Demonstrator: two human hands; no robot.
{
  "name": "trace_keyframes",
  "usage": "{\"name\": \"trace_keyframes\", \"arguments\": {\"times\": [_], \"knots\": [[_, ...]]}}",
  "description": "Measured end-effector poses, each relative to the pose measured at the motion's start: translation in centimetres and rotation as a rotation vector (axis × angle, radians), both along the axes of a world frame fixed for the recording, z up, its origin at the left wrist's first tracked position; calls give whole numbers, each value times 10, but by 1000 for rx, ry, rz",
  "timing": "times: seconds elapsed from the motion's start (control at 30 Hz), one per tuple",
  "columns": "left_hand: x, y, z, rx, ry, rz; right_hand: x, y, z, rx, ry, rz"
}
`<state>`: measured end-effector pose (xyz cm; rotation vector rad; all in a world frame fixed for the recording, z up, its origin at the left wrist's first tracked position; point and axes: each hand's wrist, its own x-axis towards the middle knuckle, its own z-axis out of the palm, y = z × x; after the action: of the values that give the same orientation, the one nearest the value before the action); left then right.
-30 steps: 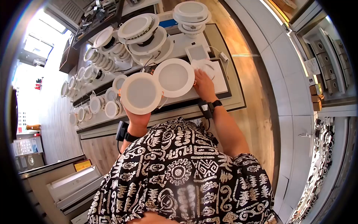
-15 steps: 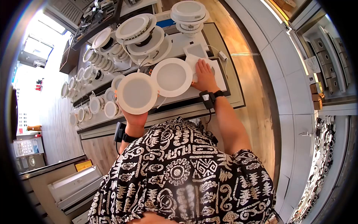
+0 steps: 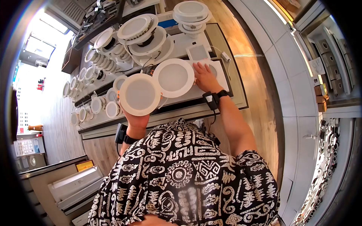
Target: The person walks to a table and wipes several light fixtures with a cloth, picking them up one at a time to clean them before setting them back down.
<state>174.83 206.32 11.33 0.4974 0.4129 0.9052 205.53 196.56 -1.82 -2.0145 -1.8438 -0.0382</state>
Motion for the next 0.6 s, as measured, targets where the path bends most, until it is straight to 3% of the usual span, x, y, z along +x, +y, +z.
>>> {"name": "trace_keyframes", "arguments": {"times": [0.13,0.37,0.47,0.6], "knots": [[1,-1,-3,-33,-16,-5,7,9,-18,77,35,-156],[1,-1,-2,-28,6,-31,10,-8,-13,53,-166,-482],[-1,1,-4,-39,13,-23,7,-28,-17,107,-109,-515],[4,0,-2,-43,22,3,-31,-42,-7,5,-86,-359]]}}
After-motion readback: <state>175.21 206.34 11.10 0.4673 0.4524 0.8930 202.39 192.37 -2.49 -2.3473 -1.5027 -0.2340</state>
